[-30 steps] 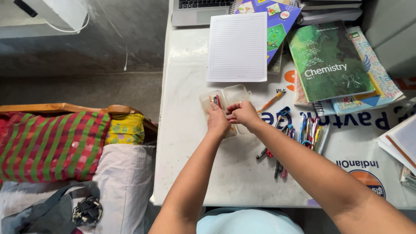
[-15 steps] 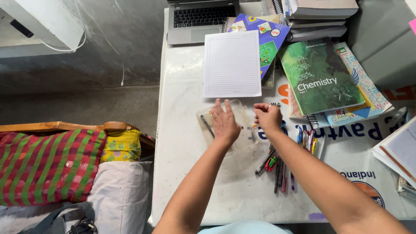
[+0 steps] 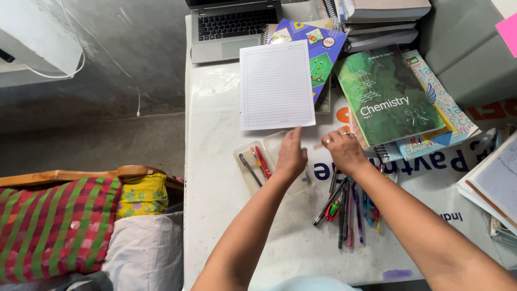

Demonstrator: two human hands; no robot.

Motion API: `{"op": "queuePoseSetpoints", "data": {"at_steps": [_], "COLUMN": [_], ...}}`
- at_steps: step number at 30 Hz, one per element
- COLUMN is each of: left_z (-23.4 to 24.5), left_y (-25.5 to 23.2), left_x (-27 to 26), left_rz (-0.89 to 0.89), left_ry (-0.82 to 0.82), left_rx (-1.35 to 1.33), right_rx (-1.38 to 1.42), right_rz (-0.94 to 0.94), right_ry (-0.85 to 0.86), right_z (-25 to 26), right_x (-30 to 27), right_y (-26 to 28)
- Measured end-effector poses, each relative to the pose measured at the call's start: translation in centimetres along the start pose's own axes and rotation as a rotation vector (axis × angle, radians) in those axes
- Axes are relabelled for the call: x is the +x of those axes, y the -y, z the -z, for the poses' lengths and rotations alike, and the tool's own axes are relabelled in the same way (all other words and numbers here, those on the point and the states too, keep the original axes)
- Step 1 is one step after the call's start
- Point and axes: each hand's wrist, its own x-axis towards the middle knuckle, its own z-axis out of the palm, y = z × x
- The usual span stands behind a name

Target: The person stacks several textbooks and notebooks on a desk, then places a lined notepad on top. They open a small plastic container and place multiple pens and pencils inside, arranging them neatly.

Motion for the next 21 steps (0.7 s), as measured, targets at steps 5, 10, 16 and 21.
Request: {"op": "queuePoseSetpoints", "data": {"at_steps": [5,10,16,21], "left_z": [3.5,8.6,11.0,10.5], "left_y": [0.2,3.3,6.1,8.1], "left_x": [1.8,-1.2,-4.1,-4.9], "left_rz": [0.659,0.272,0.494,0.657], "left_ry": [-0.177,-0.483,-0.3,-0.228], "left_rx": [-0.687,0.091,0.323,0.113], "right_rx": [0.588,1.191,0.89,0.584], "right_rz": [-0.383,-0.54,-0.498,-0.273], "right_ry": [-0.23,0.066,0.324,0.24], "right_z": [-0.1,-1.9,-1.8,-1.6], "right_x": [4.0,7.7,7.6,6.9], "right_y": [2.9,8.8,15.3,16.3]}}
